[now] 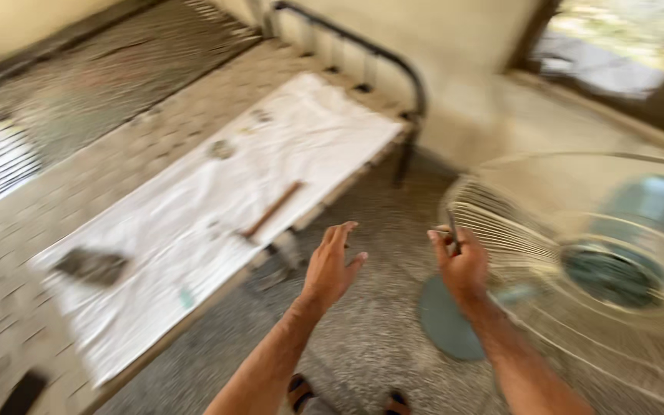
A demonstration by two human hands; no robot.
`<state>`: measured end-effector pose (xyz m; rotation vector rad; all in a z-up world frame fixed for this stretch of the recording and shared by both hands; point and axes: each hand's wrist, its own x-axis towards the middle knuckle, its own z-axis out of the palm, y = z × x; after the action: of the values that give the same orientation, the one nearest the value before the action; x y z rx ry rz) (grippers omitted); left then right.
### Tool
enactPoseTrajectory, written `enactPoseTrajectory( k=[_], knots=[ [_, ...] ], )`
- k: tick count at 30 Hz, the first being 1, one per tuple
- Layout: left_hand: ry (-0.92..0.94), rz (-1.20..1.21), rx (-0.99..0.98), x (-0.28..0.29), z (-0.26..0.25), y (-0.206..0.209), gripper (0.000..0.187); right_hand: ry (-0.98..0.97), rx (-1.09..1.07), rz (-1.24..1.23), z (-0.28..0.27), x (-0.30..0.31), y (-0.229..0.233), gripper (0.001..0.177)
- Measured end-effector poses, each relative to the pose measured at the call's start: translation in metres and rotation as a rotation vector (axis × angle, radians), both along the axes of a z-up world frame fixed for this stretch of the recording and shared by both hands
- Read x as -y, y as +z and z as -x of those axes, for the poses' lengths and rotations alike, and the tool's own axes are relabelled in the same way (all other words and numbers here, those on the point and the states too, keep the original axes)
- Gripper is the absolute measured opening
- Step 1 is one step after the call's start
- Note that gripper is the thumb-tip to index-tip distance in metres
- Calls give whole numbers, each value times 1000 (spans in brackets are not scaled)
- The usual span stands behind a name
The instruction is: The person uses a screwdriver to tighten screws on the motor housing of a standing fan, then attaches the front wire cage and secures it with multiple screws. The fan blades and rear cage are not handled in this clip.
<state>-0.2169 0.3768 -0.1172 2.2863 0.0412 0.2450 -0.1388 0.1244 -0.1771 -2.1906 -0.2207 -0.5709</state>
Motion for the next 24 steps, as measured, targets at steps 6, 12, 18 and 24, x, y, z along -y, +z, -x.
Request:
enactPoseTrajectory(
  k=[6,12,18,24],
  knots=[
    [363,60,-107,-157,81,-21,58,328,-3,-68,12,-185,-17,22],
    [573,119,-250,-277,115,-60,55,510,-301,-65,16,-335,-55,21],
    [697,328,-310,-352,90,-108,49,582,-482,13,-17,-443,-106,20],
    [724,296,-204,-430,28,-181,33,566,-750,88,-92,-546,-176,21]
  ],
)
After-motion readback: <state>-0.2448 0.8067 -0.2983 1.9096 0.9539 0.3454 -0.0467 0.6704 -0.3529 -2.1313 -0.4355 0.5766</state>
